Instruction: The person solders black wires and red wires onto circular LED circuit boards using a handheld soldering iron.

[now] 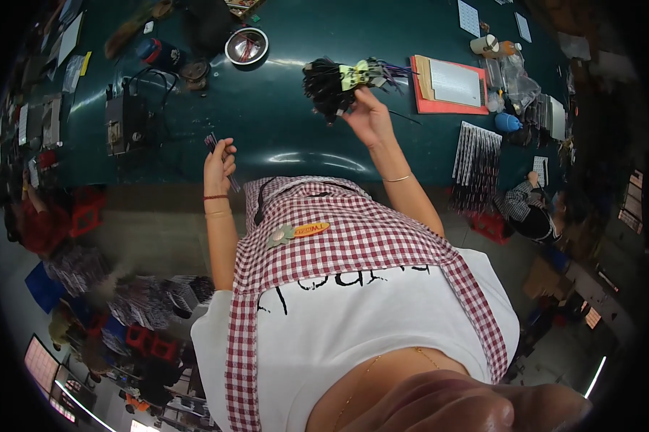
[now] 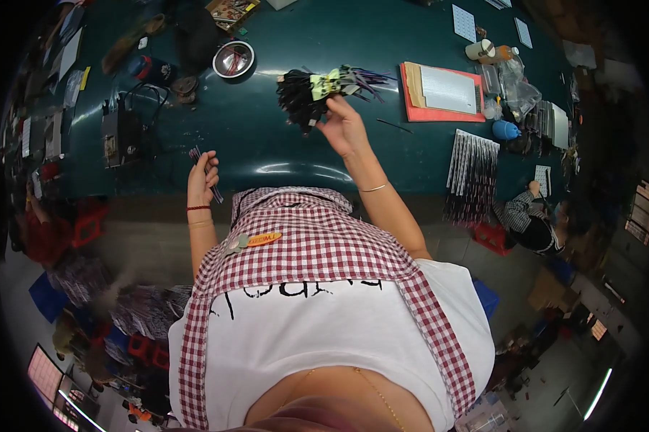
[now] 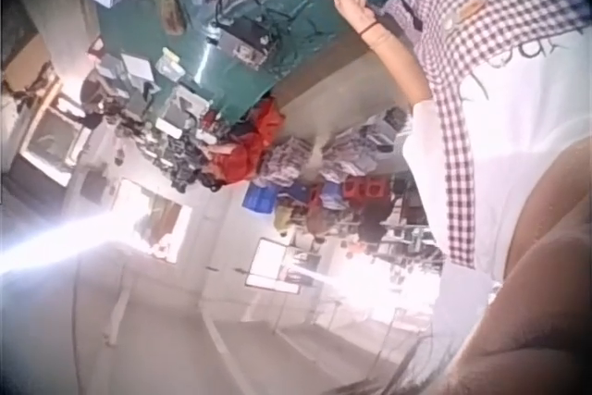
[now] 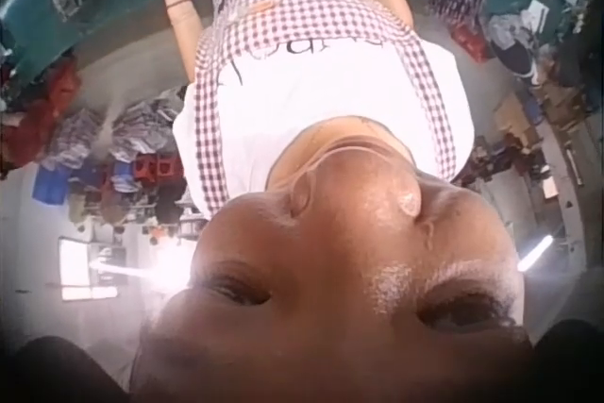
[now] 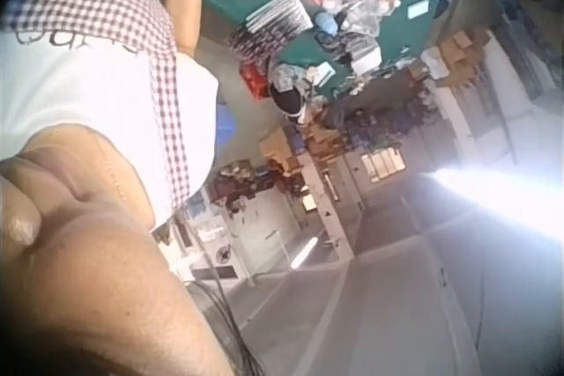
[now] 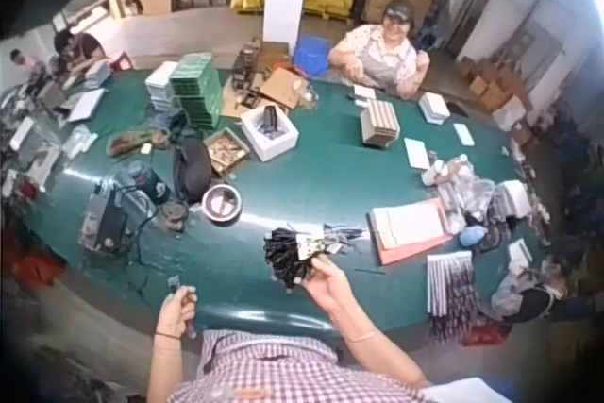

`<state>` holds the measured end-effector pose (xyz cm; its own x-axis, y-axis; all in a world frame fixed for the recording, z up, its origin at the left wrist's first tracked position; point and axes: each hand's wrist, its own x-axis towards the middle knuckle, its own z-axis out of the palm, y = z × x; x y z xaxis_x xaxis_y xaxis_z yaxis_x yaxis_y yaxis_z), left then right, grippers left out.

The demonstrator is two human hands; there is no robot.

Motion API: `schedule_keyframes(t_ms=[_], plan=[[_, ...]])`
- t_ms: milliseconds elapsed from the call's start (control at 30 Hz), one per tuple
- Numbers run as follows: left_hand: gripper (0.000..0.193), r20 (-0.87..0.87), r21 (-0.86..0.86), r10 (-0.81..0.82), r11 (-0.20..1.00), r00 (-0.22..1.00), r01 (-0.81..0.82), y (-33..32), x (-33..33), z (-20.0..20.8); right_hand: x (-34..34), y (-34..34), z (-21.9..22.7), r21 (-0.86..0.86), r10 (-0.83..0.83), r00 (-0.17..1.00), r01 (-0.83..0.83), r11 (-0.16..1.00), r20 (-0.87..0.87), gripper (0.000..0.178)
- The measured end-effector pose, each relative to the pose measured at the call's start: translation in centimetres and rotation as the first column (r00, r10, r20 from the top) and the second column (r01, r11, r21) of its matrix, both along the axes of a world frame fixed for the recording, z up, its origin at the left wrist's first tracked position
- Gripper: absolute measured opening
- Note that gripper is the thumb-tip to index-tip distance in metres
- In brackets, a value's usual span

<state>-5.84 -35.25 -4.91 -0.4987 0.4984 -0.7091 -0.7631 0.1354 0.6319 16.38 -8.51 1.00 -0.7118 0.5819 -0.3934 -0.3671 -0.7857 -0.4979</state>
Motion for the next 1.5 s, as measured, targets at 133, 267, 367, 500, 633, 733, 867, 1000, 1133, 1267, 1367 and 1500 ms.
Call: schedule_keyframes(t_ms=[133,267,367,500,633,733,867,1000,1133,1267,1367,1500], plan=[[0.023,-0.007,0.004,0.067,0.998,0.998,-0.067,-1.1,0.5,0.5,-1.9,-2.0,0.3,0.004,0.111,0.994,-0.111,0.994,-0.010,0.044],[0.023,-0.056,0.027,0.084,0.996,0.995,-0.082,-2.1,0.6,1.2,-3.6,-3.2,0.4,0.000,0.192,0.981,-0.192,0.981,-0.007,0.043],[0.022,-0.047,-0.022,0.114,0.993,0.992,-0.115,-3.5,1.0,0.9,-5.2,-3.4,-0.1,-0.012,0.218,0.976,-0.218,0.976,-0.010,0.043],[0.022,-0.029,-0.116,0.137,0.983,0.990,-0.140,-6.2,2.3,-0.1,-6.3,-2.5,-4.9,-0.096,0.313,0.950,-0.312,0.945,-0.007,0.044],[0.020,-0.008,-0.181,0.218,0.959,0.976,-0.216,-10.2,4.3,-1.5,-3.7,-3.6,-15.3,-0.151,0.333,0.774,-0.300,0.942,0.538,0.043],[0.021,0.011,-0.232,0.278,0.935,0.960,-0.268,-12.9,5.3,-1.4,1.2,-5.9,-19.7,-0.196,0.379,0.664,-0.337,0.921,0.645,0.039],[0.024,0.046,-0.273,0.298,0.922,0.953,-0.275,-16.0,5.0,-1.7,4.7,-7.4,-19.2,-0.217,0.432,0.591,-0.401,0.890,0.681,0.034],[0.022,0.062,-0.241,0.229,0.948,0.972,-0.208,-17.4,2.1,-2.2,4.9,-8.7,-19.0,-0.159,0.287,0.638,-0.252,0.955,0.714,0.026],[0.021,0.119,-0.137,0.144,0.982,0.982,-0.127,-18.2,-1.4,-2.8,2.7,-10.2,-18.9,-0.038,0.066,0.683,-0.056,0.998,0.727,0.025],[0.024,0.028,-0.150,0.044,0.988,0.999,-0.039,-22.7,-4.7,-1.8,-0.3,-14.4,-19.2,0.076,-0.148,0.680,0.136,0.988,0.718,0.024],[0.026,0.019,-0.151,0.194,0.970,0.981,-0.189,-30.2,-7.7,-2.8,-2.6,-19.4,-20.4,0.084,-0.274,0.627,0.316,0.945,0.729,0.017],[0.016,-0.053,-0.156,0.389,0.907,0.920,-0.392,-40.7,-10.8,-3.3,-5.5,-27.0,-24.9,0.222,-0.382,0.497,0.351,0.910,0.779,0.008]])
